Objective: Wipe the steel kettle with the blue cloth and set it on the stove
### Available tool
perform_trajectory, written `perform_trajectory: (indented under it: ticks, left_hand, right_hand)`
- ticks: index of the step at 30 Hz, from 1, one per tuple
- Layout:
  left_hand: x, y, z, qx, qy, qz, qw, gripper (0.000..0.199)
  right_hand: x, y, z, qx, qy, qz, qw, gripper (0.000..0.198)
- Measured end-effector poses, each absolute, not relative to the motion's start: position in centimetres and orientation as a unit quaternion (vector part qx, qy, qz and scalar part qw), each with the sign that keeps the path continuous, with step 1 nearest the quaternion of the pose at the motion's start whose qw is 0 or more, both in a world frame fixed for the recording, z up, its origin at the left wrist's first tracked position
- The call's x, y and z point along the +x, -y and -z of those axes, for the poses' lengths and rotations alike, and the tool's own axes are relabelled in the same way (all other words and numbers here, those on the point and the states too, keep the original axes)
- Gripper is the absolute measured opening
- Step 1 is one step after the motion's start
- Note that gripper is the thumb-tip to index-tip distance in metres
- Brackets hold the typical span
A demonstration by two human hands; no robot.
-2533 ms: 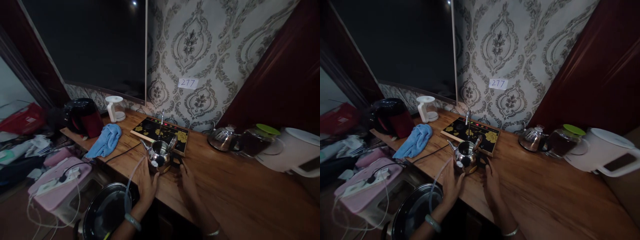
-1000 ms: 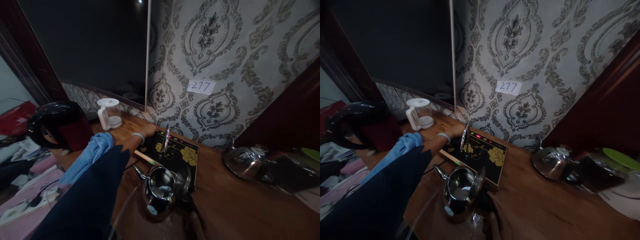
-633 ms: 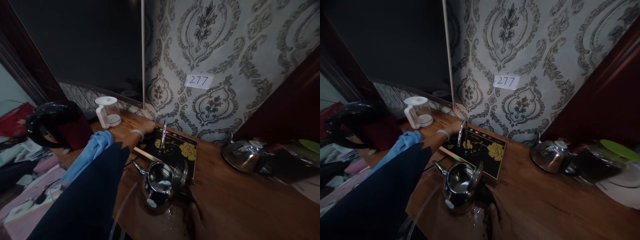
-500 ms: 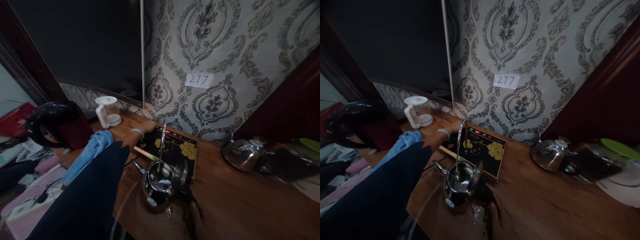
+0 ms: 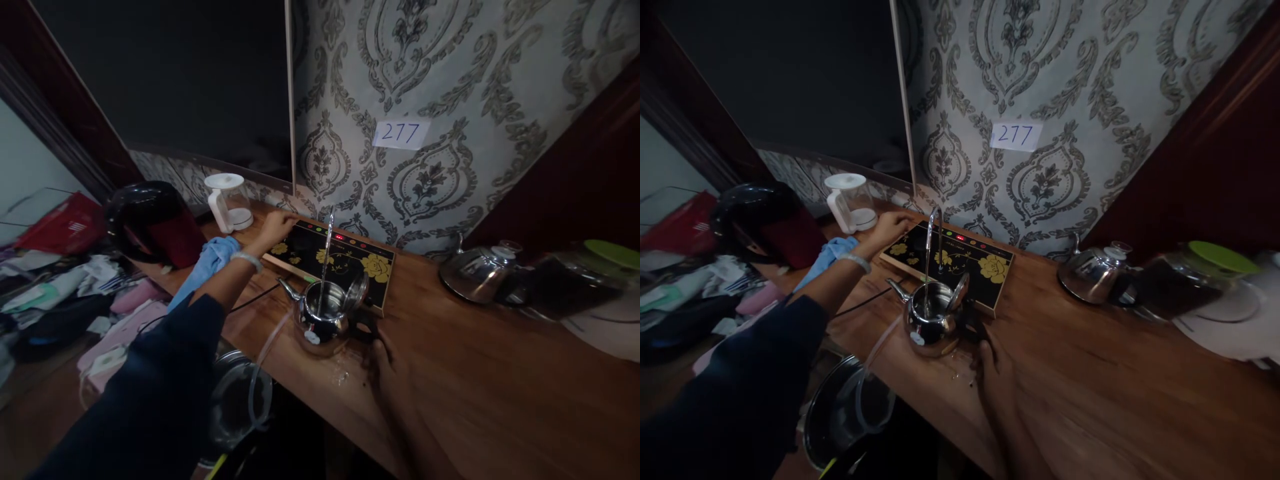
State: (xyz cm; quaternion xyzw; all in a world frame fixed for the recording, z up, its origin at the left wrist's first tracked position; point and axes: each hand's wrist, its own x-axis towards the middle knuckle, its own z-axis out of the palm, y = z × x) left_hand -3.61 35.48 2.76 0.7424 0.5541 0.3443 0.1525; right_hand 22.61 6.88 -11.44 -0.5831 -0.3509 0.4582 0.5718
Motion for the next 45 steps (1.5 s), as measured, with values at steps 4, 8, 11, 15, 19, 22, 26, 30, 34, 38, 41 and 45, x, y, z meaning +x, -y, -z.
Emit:
perform_trajectory:
  ticks: [4, 8, 11, 15, 19, 22, 26, 30, 34, 38, 41, 45]
  left_hand:
    - [-5.2, -27.2, 0.4, 0.656, -0.534, -0.456, 0.277, 0.040]
    - [-4.5, -18.7, 5.2, 0.455, -0.495, -0.641, 0.370, 0.050]
    - [-2.7, -15.0, 8.0, 0.368, -0.486, -0.657, 0.445, 0.060]
    - [-0.3, -13.9, 9.1, 0.383, -0.456, -0.641, 0.484, 0.063]
    - [0.6, -14.4, 8.8, 0.441, -0.458, -0.641, 0.430, 0.052]
    - [0.7, -14.4, 8.6, 0.452, -0.465, -0.649, 0.398, 0.046]
    - [0.5, -13.7, 8.8, 0.458, -0.465, -0.649, 0.390, 0.046]
    - [0.2, -13.1, 9.3, 0.463, -0.466, -0.647, 0.387, 0.048]
    - [0.2, -12.8, 9.6, 0.456, -0.457, -0.648, 0.404, 0.053]
    - [0.7, -12.1, 9.9, 0.448, -0.443, -0.655, 0.416, 0.062]
    - [1.7, -11.0, 10.5, 0.458, -0.440, -0.659, 0.404, 0.068]
    - [3.4, -8.9, 12.2, 0.460, -0.456, -0.667, 0.369, 0.072]
  right_hand:
    - [22.4, -7.1, 11.0, -0.565, 0.351, -0.463, 0.586, 0.082]
    - [22.4, -7.4, 11.1, -0.558, 0.363, -0.457, 0.590, 0.091]
    - [22.4, -7.6, 10.9, -0.557, 0.374, -0.447, 0.591, 0.093]
    - [22.4, -7.7, 10.7, -0.554, 0.391, -0.434, 0.593, 0.089]
    - [22.8, -7.9, 10.8, -0.544, 0.424, -0.420, 0.589, 0.088]
    - [22.9, -7.9, 10.9, -0.539, 0.427, -0.424, 0.589, 0.091]
    - [22.9, -7.8, 10.7, -0.534, 0.421, -0.432, 0.593, 0.090]
    - [22.8, -7.8, 10.5, -0.528, 0.413, -0.436, 0.601, 0.088]
    - [22.9, -7.9, 10.5, -0.526, 0.425, -0.429, 0.599, 0.090]
    - [22.9, -7.9, 10.8, -0.536, 0.430, -0.422, 0.592, 0.091]
    - [23.0, -7.9, 11.0, -0.540, 0.439, -0.414, 0.586, 0.087]
    - [23.4, -7.7, 11.2, -0.555, 0.444, -0.406, 0.575, 0.083]
